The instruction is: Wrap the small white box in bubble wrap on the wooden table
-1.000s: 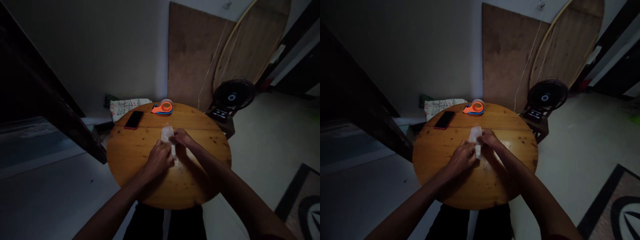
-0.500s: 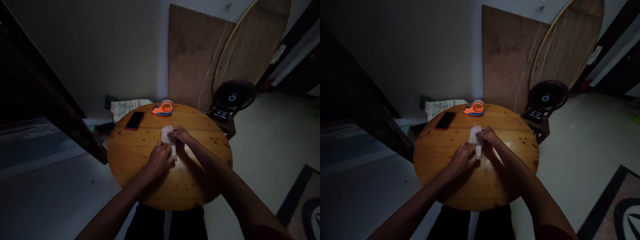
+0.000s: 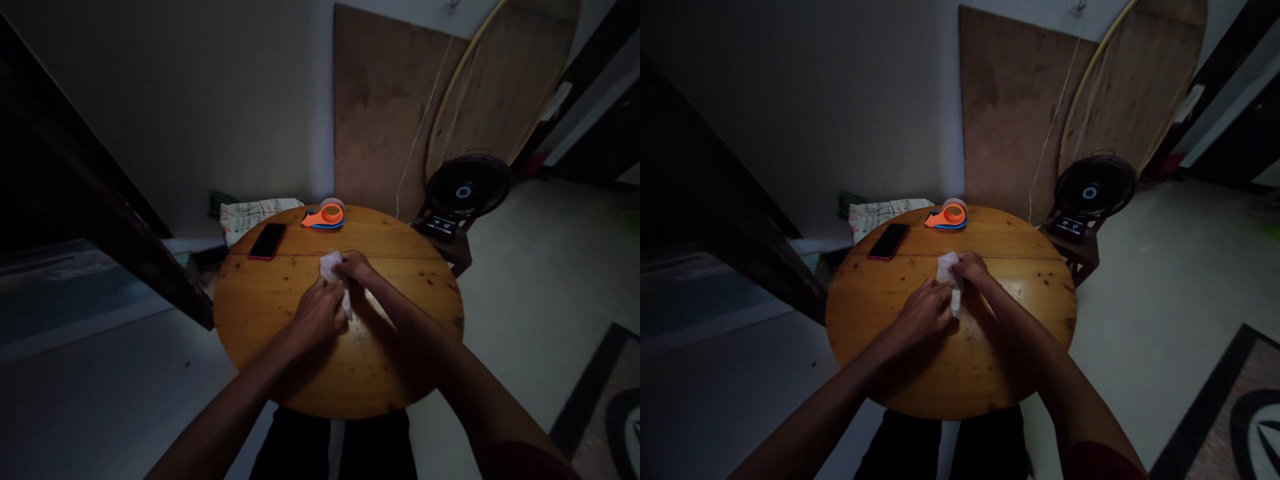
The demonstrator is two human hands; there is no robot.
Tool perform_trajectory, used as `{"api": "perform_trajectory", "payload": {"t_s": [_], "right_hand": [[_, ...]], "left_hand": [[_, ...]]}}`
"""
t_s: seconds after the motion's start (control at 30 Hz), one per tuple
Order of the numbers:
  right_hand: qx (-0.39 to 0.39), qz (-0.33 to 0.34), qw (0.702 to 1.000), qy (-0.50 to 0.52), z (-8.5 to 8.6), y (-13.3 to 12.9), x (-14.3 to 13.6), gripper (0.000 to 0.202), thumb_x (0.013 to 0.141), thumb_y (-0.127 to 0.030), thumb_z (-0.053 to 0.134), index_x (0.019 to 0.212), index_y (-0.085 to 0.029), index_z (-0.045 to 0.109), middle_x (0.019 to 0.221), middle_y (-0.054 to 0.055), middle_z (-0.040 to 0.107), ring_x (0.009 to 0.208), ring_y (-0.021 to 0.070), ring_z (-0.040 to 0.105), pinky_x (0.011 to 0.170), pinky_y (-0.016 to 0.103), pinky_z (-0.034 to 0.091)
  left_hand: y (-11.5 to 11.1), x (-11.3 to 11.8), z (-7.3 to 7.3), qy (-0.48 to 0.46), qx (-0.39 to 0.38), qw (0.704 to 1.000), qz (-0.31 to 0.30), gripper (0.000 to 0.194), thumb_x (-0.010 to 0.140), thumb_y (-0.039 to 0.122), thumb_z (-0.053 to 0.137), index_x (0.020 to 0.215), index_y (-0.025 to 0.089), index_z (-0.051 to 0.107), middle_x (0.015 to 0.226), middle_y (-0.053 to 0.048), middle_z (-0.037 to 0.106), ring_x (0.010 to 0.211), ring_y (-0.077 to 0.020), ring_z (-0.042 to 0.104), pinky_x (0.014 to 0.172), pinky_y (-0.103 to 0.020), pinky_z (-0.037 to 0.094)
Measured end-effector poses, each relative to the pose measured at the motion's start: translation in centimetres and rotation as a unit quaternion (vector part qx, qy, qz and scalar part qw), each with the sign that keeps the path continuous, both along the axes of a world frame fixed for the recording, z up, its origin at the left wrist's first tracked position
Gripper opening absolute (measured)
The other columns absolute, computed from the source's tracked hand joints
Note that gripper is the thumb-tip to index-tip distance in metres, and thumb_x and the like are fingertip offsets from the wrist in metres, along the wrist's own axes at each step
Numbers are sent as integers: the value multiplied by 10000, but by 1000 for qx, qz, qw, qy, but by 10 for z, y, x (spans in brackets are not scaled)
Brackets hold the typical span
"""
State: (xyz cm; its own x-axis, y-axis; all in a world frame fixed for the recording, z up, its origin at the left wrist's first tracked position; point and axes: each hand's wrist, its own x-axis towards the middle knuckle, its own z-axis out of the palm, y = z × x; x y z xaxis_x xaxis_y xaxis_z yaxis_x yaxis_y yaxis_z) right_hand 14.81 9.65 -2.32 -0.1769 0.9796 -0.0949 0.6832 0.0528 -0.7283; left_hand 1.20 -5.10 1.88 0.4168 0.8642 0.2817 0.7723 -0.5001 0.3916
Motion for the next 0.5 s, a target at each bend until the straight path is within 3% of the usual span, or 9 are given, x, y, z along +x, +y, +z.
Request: {"api": "perform_trajectory", "payload": {"t_s": [0.07,0.13,0.33,0.5], "right_hand": [[-1,0,1000,-11,1,3,-1,111,616,-238,696,709,-187,728,598,-23,653,549,104,545,481,176,344],[-1,-2,1000,-15,1,5,-2,105,613,-248,699,696,-190,728,580,-20,648,535,110,540,474,184,342],[21,-3,999,37,-2,3,-1,103,620,-255,676,700,-198,706,594,-23,642,535,120,529,496,208,360],[69,0,988,141,-8,-8,-6,188,685,-322,589,767,-174,672,641,-15,627,563,129,520,515,224,383]], "left_hand": [[1,0,3,5,-19,1000,10,113,814,161,480,771,187,581,804,-68,618,866,-235,516,734,-342,425],[1,0,5,0,-35,999,18,121,818,169,471,748,186,569,760,-64,594,850,-232,515,701,-330,417],[1,0,0,-20,-46,998,29,130,817,176,465,757,182,581,742,-55,575,840,-225,516,703,-321,414],[0,-1,-1,-56,-50,997,26,203,801,162,491,957,191,619,880,-58,622,899,-222,526,778,-322,428]]}}
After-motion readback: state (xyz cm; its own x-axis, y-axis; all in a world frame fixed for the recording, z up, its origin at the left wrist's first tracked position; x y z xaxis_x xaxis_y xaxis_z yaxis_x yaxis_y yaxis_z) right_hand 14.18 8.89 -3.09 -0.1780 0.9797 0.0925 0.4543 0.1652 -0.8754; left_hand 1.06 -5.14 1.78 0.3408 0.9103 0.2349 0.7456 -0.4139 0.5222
